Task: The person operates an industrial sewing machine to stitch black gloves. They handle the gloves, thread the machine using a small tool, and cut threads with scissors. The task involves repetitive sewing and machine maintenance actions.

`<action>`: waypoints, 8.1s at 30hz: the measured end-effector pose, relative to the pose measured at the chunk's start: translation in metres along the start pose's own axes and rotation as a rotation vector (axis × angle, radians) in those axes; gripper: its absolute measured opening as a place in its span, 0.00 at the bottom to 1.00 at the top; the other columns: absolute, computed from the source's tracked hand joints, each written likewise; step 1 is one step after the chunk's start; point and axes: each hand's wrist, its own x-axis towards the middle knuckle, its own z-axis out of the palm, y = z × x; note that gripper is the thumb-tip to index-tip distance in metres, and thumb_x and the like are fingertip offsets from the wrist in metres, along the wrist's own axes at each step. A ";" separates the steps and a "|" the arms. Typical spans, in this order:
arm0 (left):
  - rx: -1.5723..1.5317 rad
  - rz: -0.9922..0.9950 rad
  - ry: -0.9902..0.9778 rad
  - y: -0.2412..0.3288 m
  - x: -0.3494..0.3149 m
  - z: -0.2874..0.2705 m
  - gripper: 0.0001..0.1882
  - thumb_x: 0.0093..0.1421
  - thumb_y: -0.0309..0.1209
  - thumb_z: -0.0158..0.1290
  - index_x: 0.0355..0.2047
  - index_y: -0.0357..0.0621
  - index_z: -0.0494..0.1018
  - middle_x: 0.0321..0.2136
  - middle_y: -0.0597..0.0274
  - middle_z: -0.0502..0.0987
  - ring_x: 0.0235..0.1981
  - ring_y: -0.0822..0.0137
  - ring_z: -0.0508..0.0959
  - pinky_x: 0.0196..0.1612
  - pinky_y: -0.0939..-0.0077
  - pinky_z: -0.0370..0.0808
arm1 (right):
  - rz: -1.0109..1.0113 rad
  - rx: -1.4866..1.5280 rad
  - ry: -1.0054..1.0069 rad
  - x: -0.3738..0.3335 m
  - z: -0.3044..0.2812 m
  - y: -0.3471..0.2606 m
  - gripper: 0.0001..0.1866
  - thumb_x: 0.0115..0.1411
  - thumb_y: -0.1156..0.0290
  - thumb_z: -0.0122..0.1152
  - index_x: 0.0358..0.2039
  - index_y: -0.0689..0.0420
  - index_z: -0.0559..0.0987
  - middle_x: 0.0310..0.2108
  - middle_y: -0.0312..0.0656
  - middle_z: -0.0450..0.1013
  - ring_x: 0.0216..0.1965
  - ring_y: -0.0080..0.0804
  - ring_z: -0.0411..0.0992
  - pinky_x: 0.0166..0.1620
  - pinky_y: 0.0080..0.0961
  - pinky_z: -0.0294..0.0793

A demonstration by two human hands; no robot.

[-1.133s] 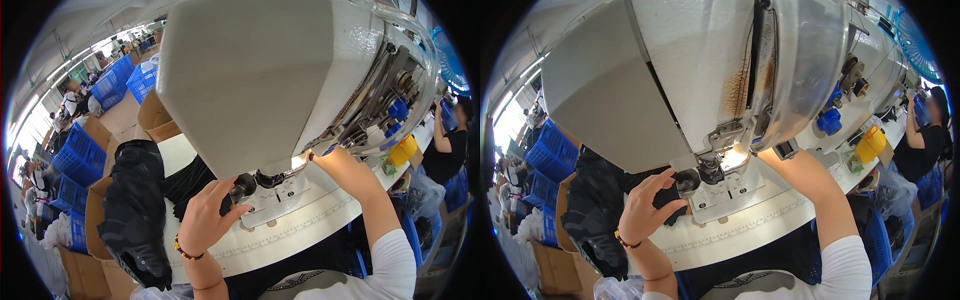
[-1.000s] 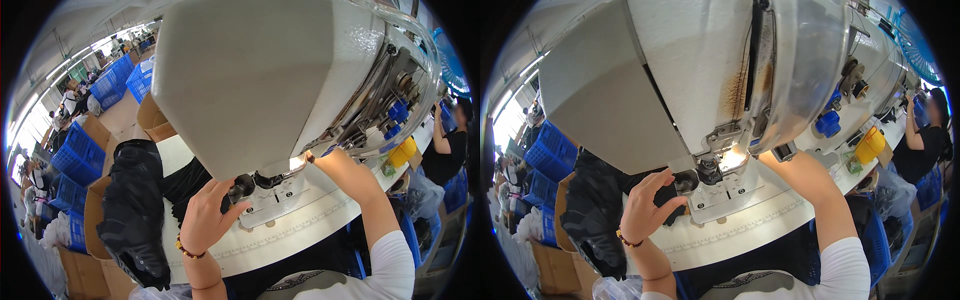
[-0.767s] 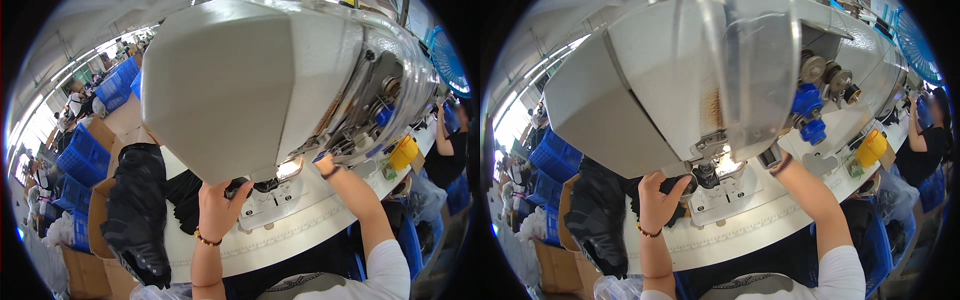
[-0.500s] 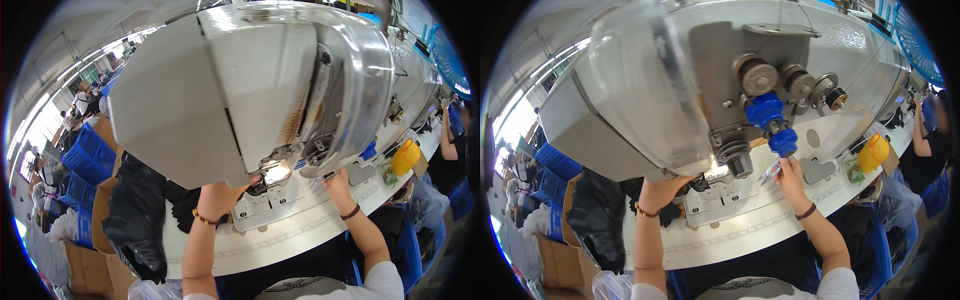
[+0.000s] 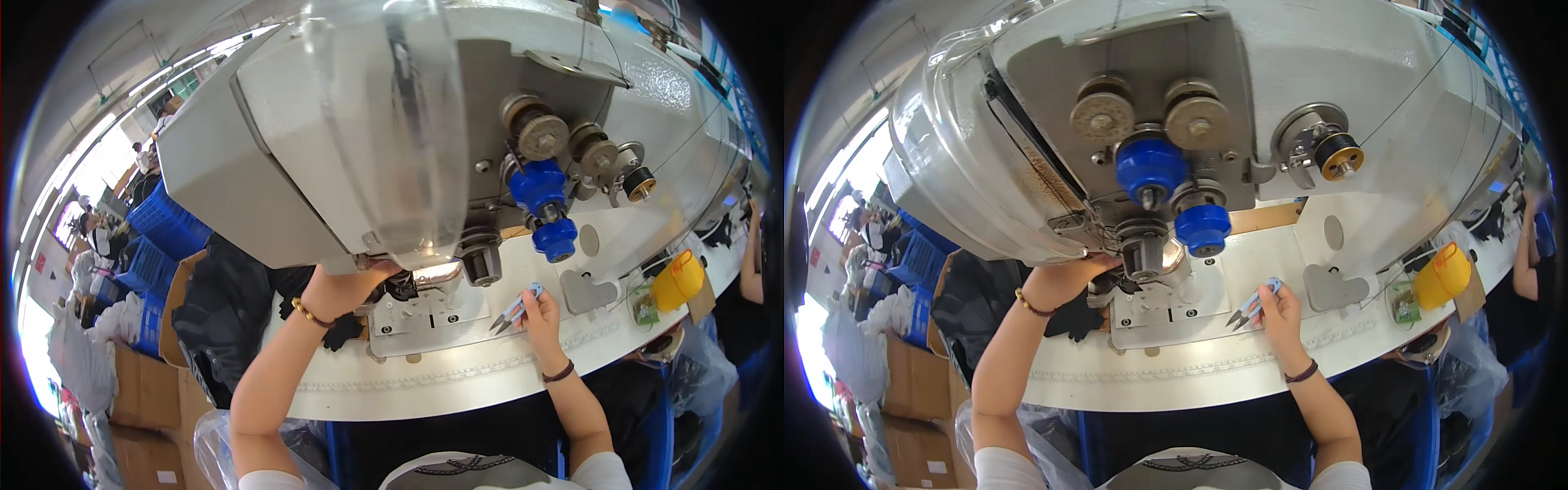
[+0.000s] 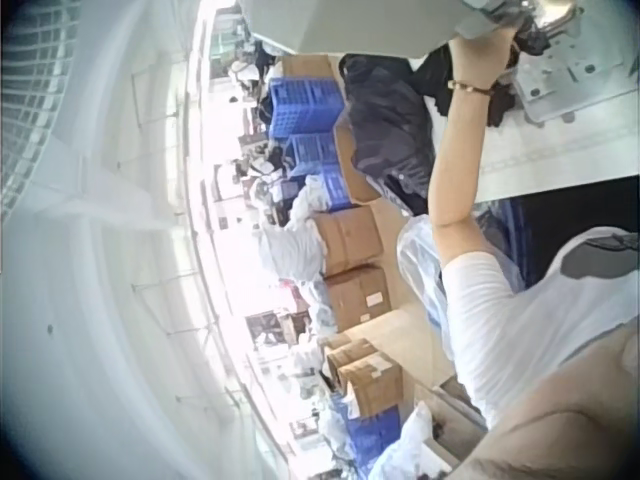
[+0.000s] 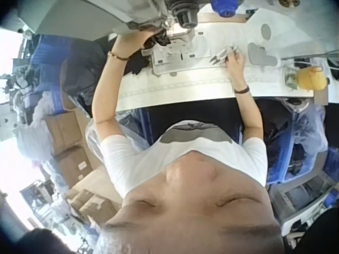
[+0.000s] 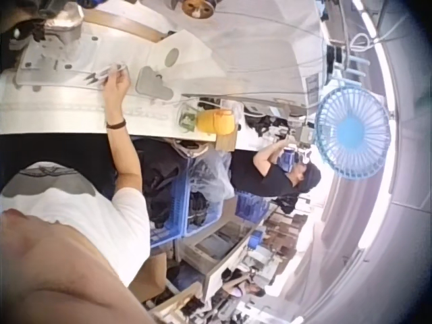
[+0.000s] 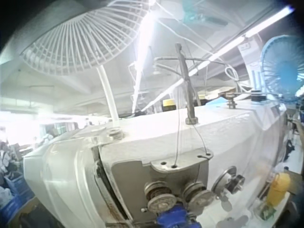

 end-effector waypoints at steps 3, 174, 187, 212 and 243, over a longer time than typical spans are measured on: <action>-0.301 0.029 0.046 -0.002 0.000 0.002 0.17 0.46 0.33 0.57 0.37 0.43 0.71 0.34 0.64 0.74 0.36 0.69 0.73 0.38 0.78 0.70 | 0.010 0.001 -0.021 -0.006 -0.003 -0.003 0.09 0.58 0.66 0.48 0.25 0.58 0.68 0.17 0.36 0.68 0.14 0.15 0.62 0.17 0.10 0.60; -2.278 -0.465 0.007 0.030 -0.149 0.114 0.12 0.58 0.26 0.41 0.44 0.44 0.59 0.40 0.51 0.67 0.41 0.65 0.72 0.34 0.88 0.74 | 0.192 0.536 -0.492 -0.104 0.065 -0.053 0.12 0.58 0.62 0.47 0.25 0.56 0.62 0.29 0.49 0.67 0.23 0.22 0.64 0.18 0.10 0.56; -1.496 -0.307 0.250 0.040 -0.156 0.113 0.16 0.51 0.25 0.52 0.39 0.32 0.67 0.29 0.47 0.74 0.28 0.62 0.77 0.25 0.83 0.75 | 0.134 0.544 -0.448 -0.083 0.077 -0.056 0.12 0.59 0.63 0.44 0.26 0.57 0.60 0.23 0.42 0.65 0.23 0.25 0.67 0.10 0.10 0.54; -1.359 -0.348 0.313 0.040 -0.146 0.111 0.10 0.52 0.22 0.49 0.36 0.32 0.66 0.30 0.48 0.73 0.28 0.66 0.76 0.32 0.82 0.73 | 0.167 0.438 -0.474 -0.072 0.075 -0.062 0.11 0.58 0.66 0.48 0.24 0.56 0.61 0.17 0.36 0.61 0.14 0.16 0.57 0.12 0.11 0.50; -1.410 -0.250 0.423 0.038 -0.150 0.114 0.14 0.52 0.19 0.49 0.40 0.34 0.67 0.36 0.47 0.72 0.37 0.59 0.75 0.33 0.80 0.75 | -0.128 -0.314 -0.503 -0.100 0.065 -0.067 0.04 0.44 0.79 0.61 0.23 0.58 0.76 0.17 0.34 0.65 0.15 0.16 0.59 0.18 0.13 0.56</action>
